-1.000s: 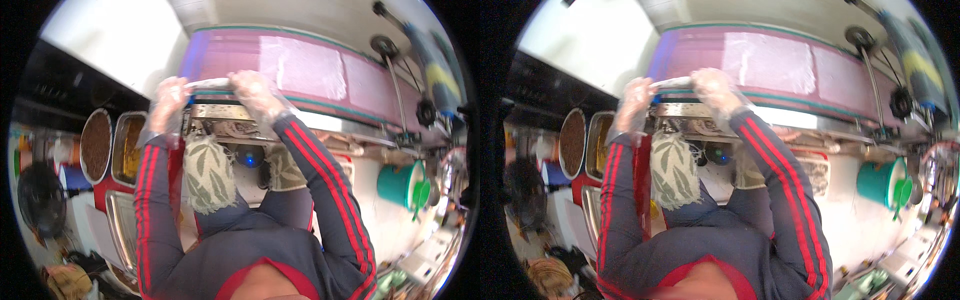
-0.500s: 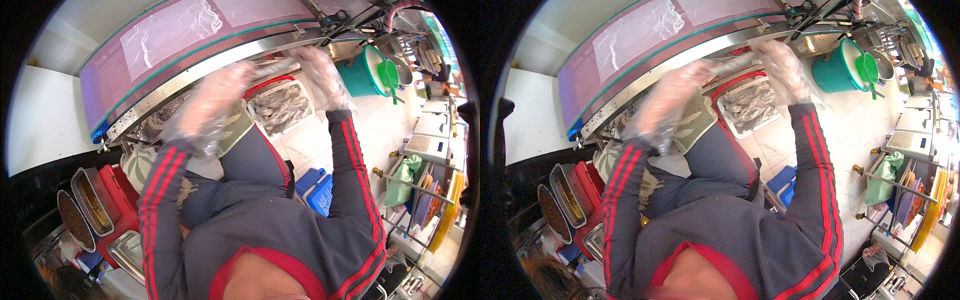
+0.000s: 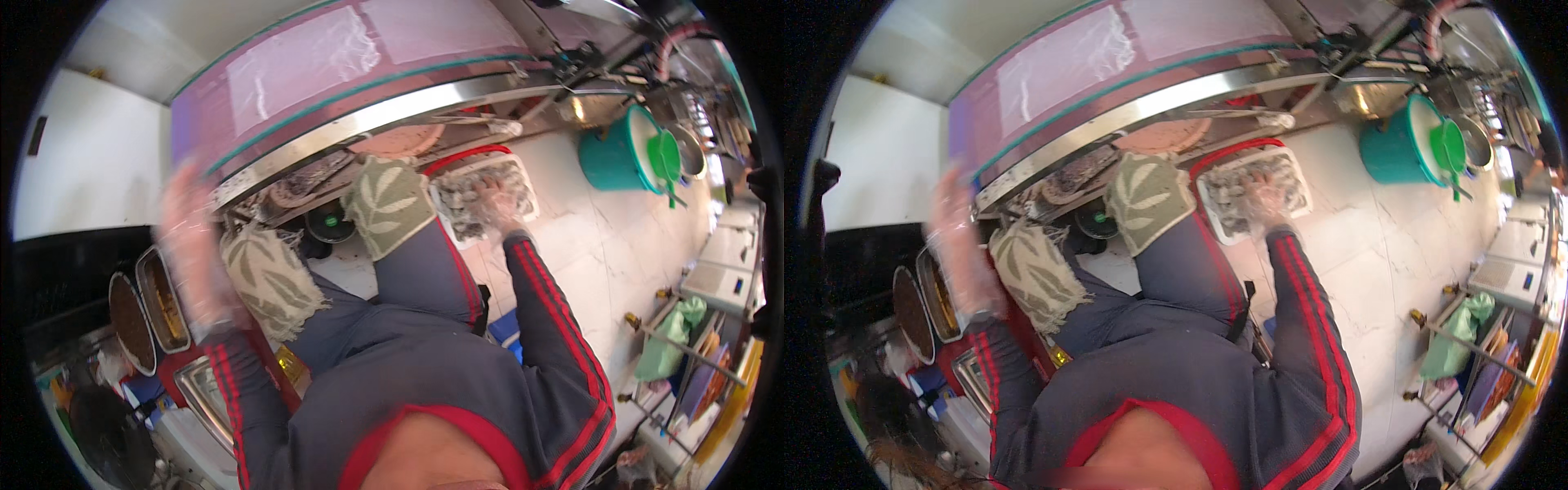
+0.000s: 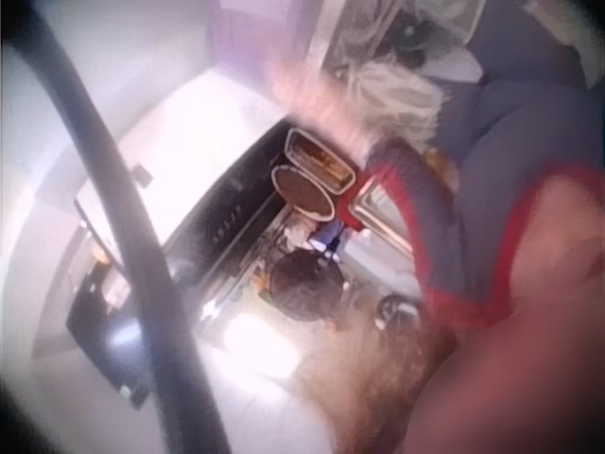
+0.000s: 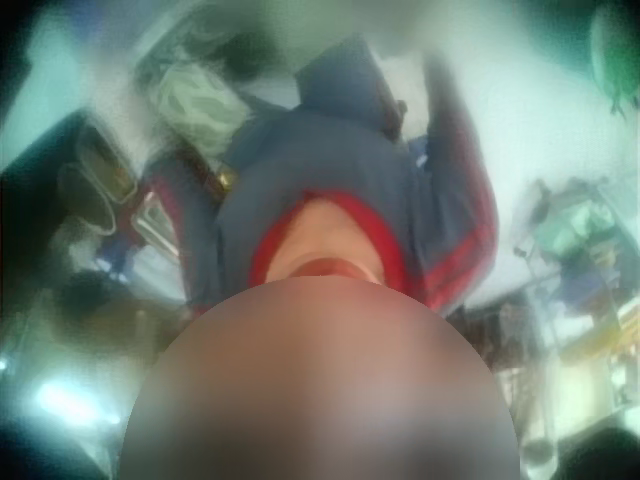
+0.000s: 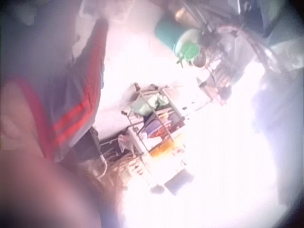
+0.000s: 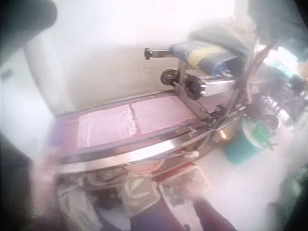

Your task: The person repeatedly places thin sheets on a flat surface, adds a dark granular filling, folds the sheets, and transfers them to a metal tray. The process is repeated multiple times with consistent hand motions.

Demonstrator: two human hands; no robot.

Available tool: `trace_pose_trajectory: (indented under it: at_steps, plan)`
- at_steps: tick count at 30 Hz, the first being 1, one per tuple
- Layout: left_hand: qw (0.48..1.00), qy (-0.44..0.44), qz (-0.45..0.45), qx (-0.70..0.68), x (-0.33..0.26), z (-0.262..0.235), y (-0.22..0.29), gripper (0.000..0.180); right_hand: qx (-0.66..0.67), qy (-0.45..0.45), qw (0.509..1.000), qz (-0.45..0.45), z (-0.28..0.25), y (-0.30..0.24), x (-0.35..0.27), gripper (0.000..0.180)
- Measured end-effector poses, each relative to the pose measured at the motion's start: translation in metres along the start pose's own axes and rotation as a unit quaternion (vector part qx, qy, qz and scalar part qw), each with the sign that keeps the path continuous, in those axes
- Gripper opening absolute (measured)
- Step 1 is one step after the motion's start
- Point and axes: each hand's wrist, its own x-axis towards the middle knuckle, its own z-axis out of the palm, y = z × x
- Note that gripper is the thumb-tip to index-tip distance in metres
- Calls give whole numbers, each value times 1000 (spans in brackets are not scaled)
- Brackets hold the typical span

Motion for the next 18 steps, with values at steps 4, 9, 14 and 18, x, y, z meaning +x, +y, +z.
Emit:
trace_pose_trajectory:
  at_steps: [4, 9, 14, 18]
  plan:
    - [897, 316, -142, 275, -19, -214, -149, 43, -2, -61, 998, 15, -25, -3, 4, 70]
    - [885, 16, -277, 373, -78, -311, -334, 59, -12, -78, 996, 37, -68, -27, 1, 73]
    - [884, -79, -234, 398, -83, -299, -383, 60, 20, -37, 999, 19, -104, -49, 2, 75]
    - [922, 134, -362, 14, -92, -308, -310, 76, 46, 22, 998, -42, -111, -48, 18, 76]
